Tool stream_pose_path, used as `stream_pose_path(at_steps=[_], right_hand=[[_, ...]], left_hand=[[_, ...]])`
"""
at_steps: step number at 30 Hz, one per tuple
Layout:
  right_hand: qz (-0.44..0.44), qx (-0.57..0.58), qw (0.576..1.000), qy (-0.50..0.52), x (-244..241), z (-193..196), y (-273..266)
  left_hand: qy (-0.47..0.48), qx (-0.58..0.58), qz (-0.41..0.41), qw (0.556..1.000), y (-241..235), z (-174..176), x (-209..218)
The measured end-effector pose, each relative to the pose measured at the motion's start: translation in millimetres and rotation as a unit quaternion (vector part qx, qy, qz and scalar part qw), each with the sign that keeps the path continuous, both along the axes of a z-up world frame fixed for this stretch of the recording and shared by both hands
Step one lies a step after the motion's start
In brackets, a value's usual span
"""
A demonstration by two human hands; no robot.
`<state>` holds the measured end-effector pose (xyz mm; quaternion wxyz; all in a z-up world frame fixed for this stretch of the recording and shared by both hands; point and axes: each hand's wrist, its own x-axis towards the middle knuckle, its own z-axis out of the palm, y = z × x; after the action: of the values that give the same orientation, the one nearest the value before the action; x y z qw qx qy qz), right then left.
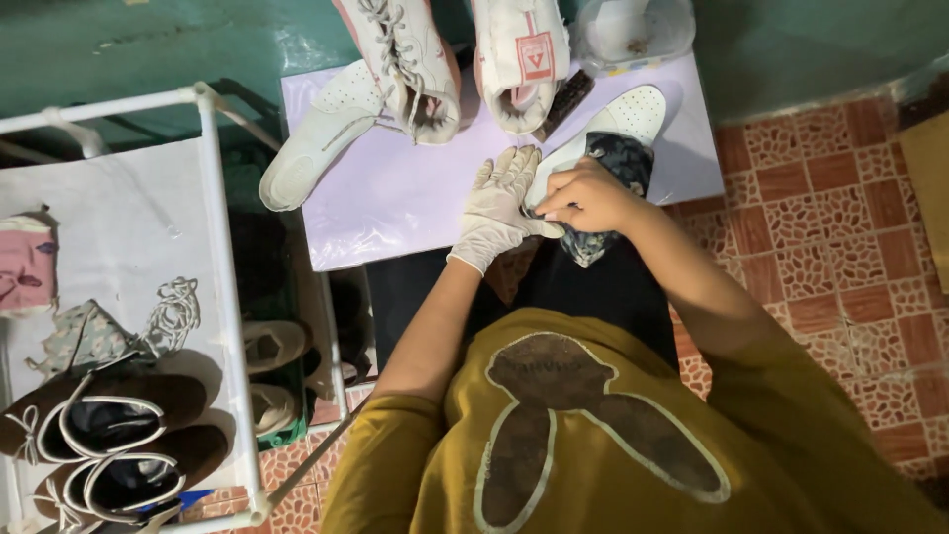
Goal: The person scrubs a white shoe with a brush and then wipes it with a cloth. The person holds the shoe in their left hand while using the brush and cloth with their right hand.
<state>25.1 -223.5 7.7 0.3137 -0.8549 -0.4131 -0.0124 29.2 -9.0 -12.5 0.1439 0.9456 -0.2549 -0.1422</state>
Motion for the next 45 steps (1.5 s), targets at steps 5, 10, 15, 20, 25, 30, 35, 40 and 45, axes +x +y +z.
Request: stream_pose_path(at_steps=[5,10,15,20,25,30,35,40,45], right_hand=[[-0.038,0.038,0.997,0.059,5.2,-17.7,-6.1],[-0.081,0.024,0.996,-0.024,1.6,-13.7,7.2],[0.001,-0.021,1.0,0.013,3.3,-0.1,-7.7],[-0.069,-0.019,0.997,0.003,9.8,-25.9,-17.6],[-0.12,-0.01,0.988,-0.101,-4.2,-19.9,-5.8],[-0.044,-0.025,0.992,-0.116,-4.6,-18.1,-17.2],[-0.059,-0.037,0.991,-0.117,-5.8,-25.7,-34.5],[-0.094,-0.053,0.987,-0.122,-0.9,-33.7,-69.0],[-0.135,-0.079,0.978,-0.135,17.2,-41.7,-100.2]], left_hand=[[0.01,-0.024,0.01,1.0,2.1,7.5,-1.5],[-0.002,-0.054,0.017,0.998,1.3,0.1,-1.4],[0.005,-0.033,0.003,0.999,1.9,9.3,-2.9],[0.022,-0.013,0.004,1.0,1.6,19.8,-3.7],[0.021,0.025,-0.01,0.999,-0.6,26.4,-5.0],[0.055,0.036,-0.033,0.997,1.9,38.3,-1.2],[0.066,0.033,-0.028,0.997,2.8,36.3,0.6],[0.074,0.032,-0.035,0.996,0.2,35.4,4.4],[0.08,0.026,-0.041,0.996,-2.4,36.0,3.4]])
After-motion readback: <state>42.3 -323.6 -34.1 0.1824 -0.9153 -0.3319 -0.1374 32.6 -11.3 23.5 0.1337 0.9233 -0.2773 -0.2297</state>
